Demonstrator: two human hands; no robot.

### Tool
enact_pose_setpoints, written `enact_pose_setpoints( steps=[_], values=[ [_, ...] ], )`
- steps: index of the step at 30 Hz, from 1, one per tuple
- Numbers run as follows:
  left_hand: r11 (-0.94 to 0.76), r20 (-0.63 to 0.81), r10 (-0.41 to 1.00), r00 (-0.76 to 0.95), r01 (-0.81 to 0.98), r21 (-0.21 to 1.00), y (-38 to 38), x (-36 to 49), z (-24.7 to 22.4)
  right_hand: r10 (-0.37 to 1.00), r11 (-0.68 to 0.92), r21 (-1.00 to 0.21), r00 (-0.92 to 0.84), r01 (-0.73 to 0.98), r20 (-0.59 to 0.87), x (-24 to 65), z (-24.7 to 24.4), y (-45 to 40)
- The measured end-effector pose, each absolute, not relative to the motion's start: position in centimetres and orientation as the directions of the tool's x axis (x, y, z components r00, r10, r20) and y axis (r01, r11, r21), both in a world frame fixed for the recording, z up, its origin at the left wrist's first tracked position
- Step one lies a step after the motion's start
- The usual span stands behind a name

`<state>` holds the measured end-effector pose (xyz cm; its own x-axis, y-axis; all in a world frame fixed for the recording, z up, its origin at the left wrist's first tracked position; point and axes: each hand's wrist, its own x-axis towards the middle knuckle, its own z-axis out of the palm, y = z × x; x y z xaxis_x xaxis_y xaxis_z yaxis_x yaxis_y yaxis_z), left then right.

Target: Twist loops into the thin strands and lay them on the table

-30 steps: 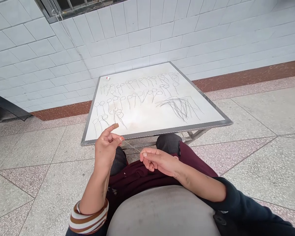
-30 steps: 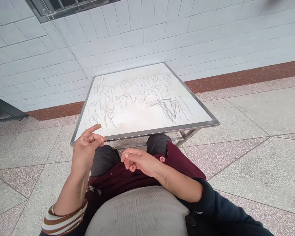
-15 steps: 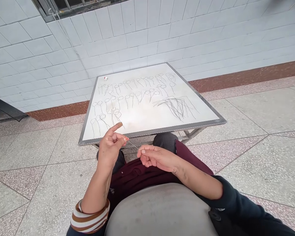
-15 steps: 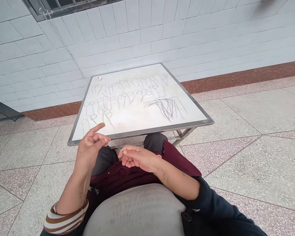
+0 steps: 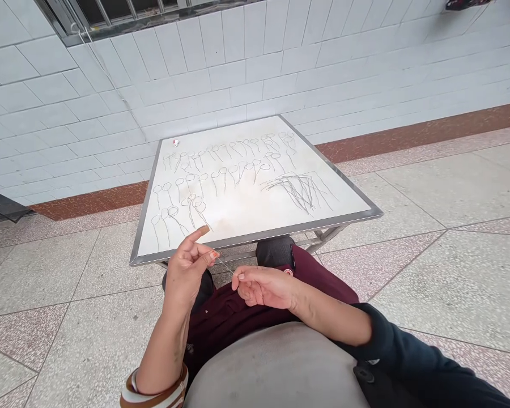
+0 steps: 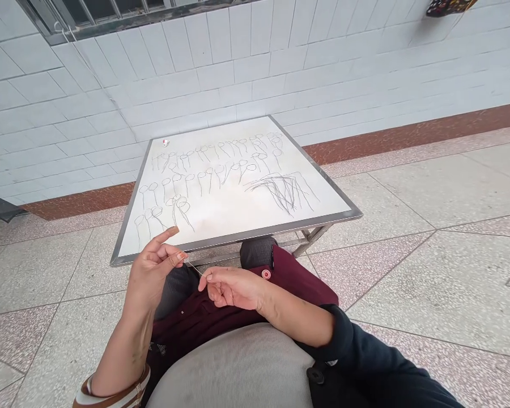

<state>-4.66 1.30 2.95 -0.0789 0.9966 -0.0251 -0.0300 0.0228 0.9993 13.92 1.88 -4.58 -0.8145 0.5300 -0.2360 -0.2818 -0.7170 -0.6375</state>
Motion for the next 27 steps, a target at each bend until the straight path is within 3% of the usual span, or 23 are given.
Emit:
enact_pose_setpoints(
  steps=[5, 8, 10, 13, 16, 22, 27],
  values=[
    [0.017, -0.025, 0.99, -0.138, -0.061, 0.998, 1.9, -5.3, 2.7, 0.548, -0.711, -0.657, -0.785, -0.253, -0.291, 13.2, -4.4, 2.6],
    [0.015, -0.027, 0.982, -0.184, -0.064, 0.998, 2.3, -6.2, 2.7, 0.561, -0.655, -0.729, -0.774, -0.198, -0.294, 12.9, -4.0, 3.1],
    [0.02, -0.027, 0.98, -0.198, -0.038, 0.999, 2.7, -6.9, 2.7, 0.596, -0.534, -0.835, -0.76, -0.135, -0.258, 12.7, -3.7, 3.4],
    [0.045, -0.039, 0.988, -0.148, 0.036, 0.998, 3.2, -7.5, 2.3, 0.709, -0.178, -0.984, -0.697, -0.027, -0.109, 12.8, -3.5, 3.8],
    [0.087, -0.078, 0.993, -0.091, 0.099, 0.991, 3.3, -7.2, 1.5, 0.801, 0.044, -0.997, -0.599, 0.058, 0.0, 12.8, -3.8, 3.9],
    [0.102, -0.088, 0.99, -0.111, 0.122, 0.987, 2.8, -7.0, 0.7, 0.917, 0.003, -0.993, -0.396, 0.116, -0.043, 13.1, -4.2, 3.9],
    [0.109, -0.08, 0.979, -0.19, 0.147, 0.983, 2.2, -8.4, -0.2, 0.969, -0.161, -0.98, -0.169, 0.114, -0.179, 16.4, -4.1, 5.7]
  ],
)
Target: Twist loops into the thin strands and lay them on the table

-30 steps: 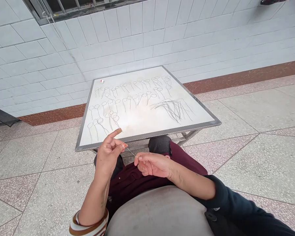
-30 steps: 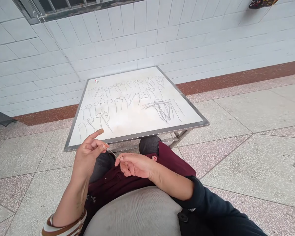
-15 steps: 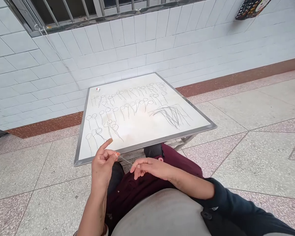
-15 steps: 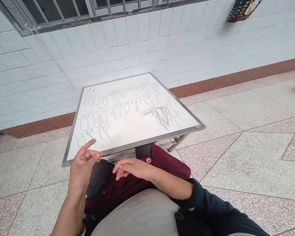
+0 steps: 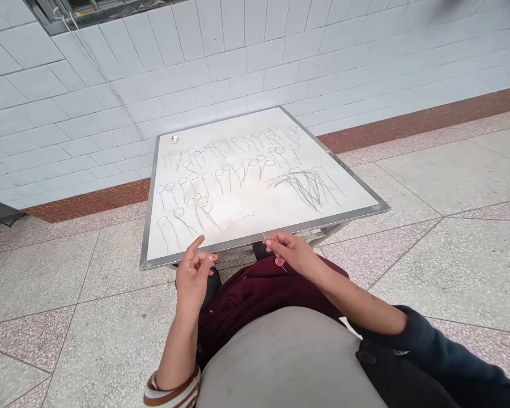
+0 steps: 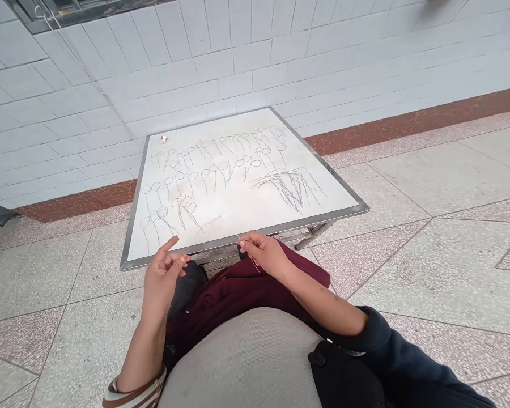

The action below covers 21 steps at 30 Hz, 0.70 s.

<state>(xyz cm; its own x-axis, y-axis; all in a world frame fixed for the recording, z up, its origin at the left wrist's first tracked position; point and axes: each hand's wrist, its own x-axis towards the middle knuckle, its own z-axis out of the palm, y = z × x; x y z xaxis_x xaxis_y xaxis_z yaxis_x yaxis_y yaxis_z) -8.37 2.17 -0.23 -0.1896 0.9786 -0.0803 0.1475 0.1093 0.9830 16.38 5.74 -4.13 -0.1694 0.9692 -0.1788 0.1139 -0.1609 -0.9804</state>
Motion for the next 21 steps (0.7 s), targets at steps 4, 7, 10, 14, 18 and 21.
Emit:
enact_pose_setpoints(
  steps=[4, 7, 10, 14, 18, 21],
  values=[
    [0.211, -0.173, 0.96, -0.221, 0.158, 0.965, 1.9, -8.9, -3.0, 0.986, -0.159, -0.946, 0.0, 0.281, -0.166, 20.2, -4.8, 8.6],
    [0.252, -0.214, 0.948, -0.236, 0.146, 0.957, 1.6, -8.6, -5.2, 0.982, -0.189, -0.815, 0.1, 0.547, -0.16, 22.9, -5.6, 11.2],
    [0.285, -0.251, 0.939, -0.233, 0.127, 0.95, 1.2, -8.1, -6.5, 0.978, -0.207, -0.725, 0.137, 0.656, -0.155, 25.0, -6.5, 13.6],
    [0.33, -0.29, 0.916, -0.276, 0.112, 0.937, 0.5, -8.1, -7.2, 0.973, -0.231, -0.664, 0.171, 0.711, -0.156, 26.7, -7.5, 16.0],
    [0.343, -0.29, 0.897, -0.333, 0.111, 0.933, 0.8, -8.2, -7.5, 0.975, -0.221, -0.608, 0.172, 0.763, -0.138, 27.4, -8.1, 17.7],
    [0.346, -0.292, 0.89, -0.351, 0.099, 0.933, 1.4, -7.6, -7.4, 0.977, -0.211, -0.565, 0.162, 0.798, -0.136, 27.7, -8.4, 18.5]
  ],
)
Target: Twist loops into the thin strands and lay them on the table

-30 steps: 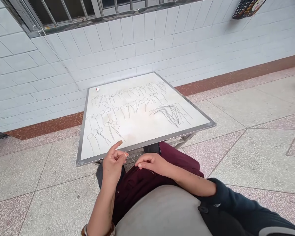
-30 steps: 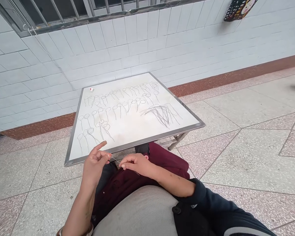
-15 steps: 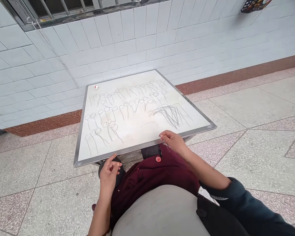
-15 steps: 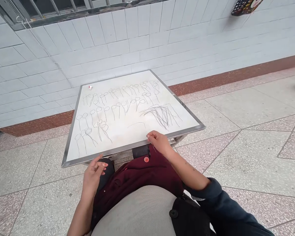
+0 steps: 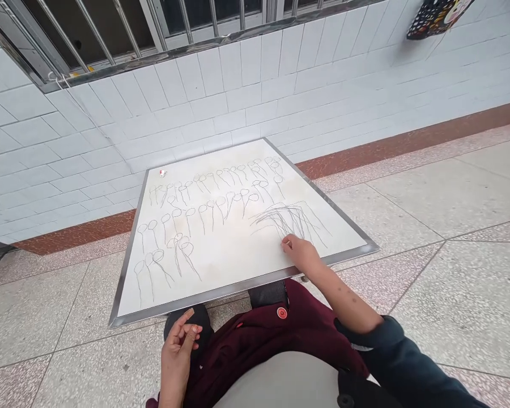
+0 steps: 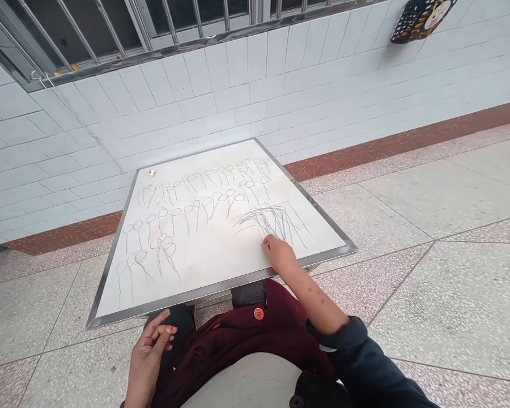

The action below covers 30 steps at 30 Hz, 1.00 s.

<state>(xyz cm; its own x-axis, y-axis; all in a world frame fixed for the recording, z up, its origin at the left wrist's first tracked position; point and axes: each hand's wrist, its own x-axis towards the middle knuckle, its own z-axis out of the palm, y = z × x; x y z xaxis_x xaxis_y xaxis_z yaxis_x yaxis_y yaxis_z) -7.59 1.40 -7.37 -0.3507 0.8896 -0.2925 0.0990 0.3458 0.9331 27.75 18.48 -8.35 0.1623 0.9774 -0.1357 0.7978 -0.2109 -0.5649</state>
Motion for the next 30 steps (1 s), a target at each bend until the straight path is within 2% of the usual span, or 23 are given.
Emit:
enact_pose_setpoints(
  steps=[6, 11, 17, 19, 22, 24, 27, 30],
  values=[
    [0.354, -0.325, 0.893, -0.312, 0.038, 0.935, 1.8, -5.7, -6.8, 0.98, -0.189, -0.482, 0.134, 0.855, -0.148, 28.6, -8.4, 19.0],
    [0.388, -0.356, 0.866, -0.35, 0.024, 0.921, 1.4, -5.6, -6.1, 0.985, -0.169, -0.398, 0.136, 0.902, -0.109, 28.9, -8.8, 19.7],
    [0.343, -0.326, 0.883, -0.338, -0.01, 0.939, 2.3, -6.6, -6.3, 0.991, -0.082, -0.434, 0.121, 0.897, 0.063, 26.6, -8.7, 18.1],
    [0.322, -0.313, 0.902, -0.299, -0.017, 0.946, 2.8, -6.6, -6.7, 0.998, 0.011, -0.504, 0.022, 0.863, 0.06, 23.8, -8.2, 17.1],
    [0.309, -0.305, 0.92, -0.248, -0.022, 0.951, 3.3, -6.7, -7.1, 0.947, 0.228, -0.644, -0.319, 0.731, -0.027, 17.8, -7.4, 16.0],
    [0.304, -0.302, 0.925, -0.231, -0.029, 0.952, 3.5, -6.8, -7.1, 0.888, 0.284, -0.684, -0.454, 0.672, -0.077, 13.5, -7.2, 15.8],
    [0.293, -0.295, 0.929, -0.223, -0.039, 0.955, 3.5, -7.2, -7.0, 0.851, 0.339, -0.614, -0.511, 0.713, -0.124, 8.5, -7.3, 16.2],
    [0.285, -0.288, 0.931, -0.222, -0.047, 0.957, 3.2, -7.8, -6.8, 0.861, 0.345, -0.538, -0.487, 0.769, -0.143, 6.2, -7.6, 16.8]
  ],
)
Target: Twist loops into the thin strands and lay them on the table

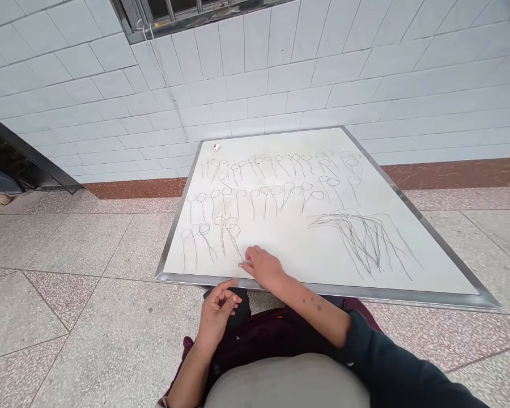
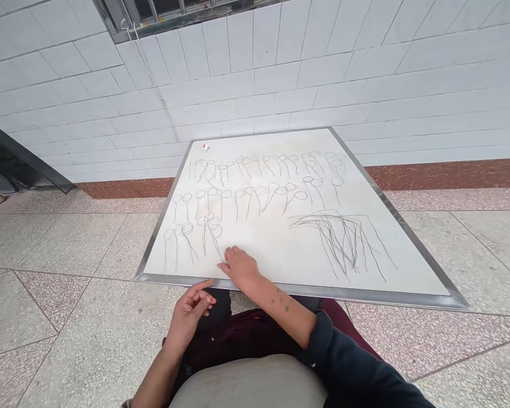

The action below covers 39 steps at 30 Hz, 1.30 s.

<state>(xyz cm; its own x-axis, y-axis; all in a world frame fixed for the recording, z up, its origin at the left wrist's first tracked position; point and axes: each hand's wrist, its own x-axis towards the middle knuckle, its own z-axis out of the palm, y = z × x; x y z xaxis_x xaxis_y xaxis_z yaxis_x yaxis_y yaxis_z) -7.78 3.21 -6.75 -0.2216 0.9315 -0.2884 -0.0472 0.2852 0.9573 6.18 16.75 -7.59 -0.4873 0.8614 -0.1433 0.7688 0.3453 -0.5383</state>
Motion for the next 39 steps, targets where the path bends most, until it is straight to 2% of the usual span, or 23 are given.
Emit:
enact_pose_setpoints(
  steps=[10, 14, 16, 18, 19, 21, 25, 29, 32, 36, 39],
  values=[
    [0.307, -0.311, 0.934, -0.177, -0.047, 0.95, 2.0, -8.2, -6.3, 0.942, 0.151, -0.472, -0.271, 0.869, -0.199, 9.0, -7.9, 16.6],
    [0.259, -0.281, 0.928, -0.244, -0.117, 0.959, 2.6, -8.2, -5.5, 0.956, 0.106, -0.523, -0.232, 0.846, -0.182, 11.3, -6.9, 15.0],
    [0.233, -0.281, 0.913, -0.296, -0.186, 0.954, 3.5, -8.1, -4.5, 0.932, 0.07, -0.689, -0.293, 0.721, -0.212, 12.2, -5.8, 13.6],
    [0.209, -0.297, 0.9, -0.32, -0.281, 0.937, 4.5, -7.8, -2.9, 0.86, -0.135, -0.925, -0.422, 0.356, -0.288, 12.7, -4.4, 11.8],
    [0.193, -0.301, 0.901, -0.311, -0.334, 0.923, 4.9, -7.5, -2.0, 0.814, -0.257, -0.952, -0.494, 0.164, -0.305, 12.9, -3.7, 10.9],
    [0.139, -0.281, 0.916, -0.284, -0.433, 0.891, 5.7, -6.6, -0.3, 0.73, -0.444, -0.893, -0.605, -0.068, -0.317, 13.1, -2.5, 9.2],
    [0.073, -0.279, 0.924, -0.261, -0.596, 0.8, 5.9, -4.3, 1.6, 0.619, -0.619, -0.762, -0.715, -0.19, -0.325, 13.5, -1.5, 7.0],
    [0.064, -0.335, 0.907, -0.255, -0.703, 0.708, 5.1, -2.6, 1.9, 0.588, -0.64, -0.735, -0.758, -0.222, -0.283, 13.9, -1.9, 6.2],
    [0.062, -0.331, 0.913, -0.24, -0.719, 0.693, 4.5, -2.1, 1.8, 0.573, -0.628, -0.745, -0.78, -0.224, -0.249, 13.7, -2.4, 5.6],
    [0.003, -0.27, 0.914, -0.301, -0.662, 0.749, 3.7, -2.1, 1.8, 0.539, -0.578, -0.801, -0.809, -0.156, -0.232, 13.3, -2.6, 4.8],
    [-0.025, -0.191, 0.923, -0.333, -0.549, 0.835, 3.0, -2.1, 2.1, 0.608, -0.401, -0.912, -0.769, -0.085, -0.195, 13.3, -2.1, 4.6]
  ],
)
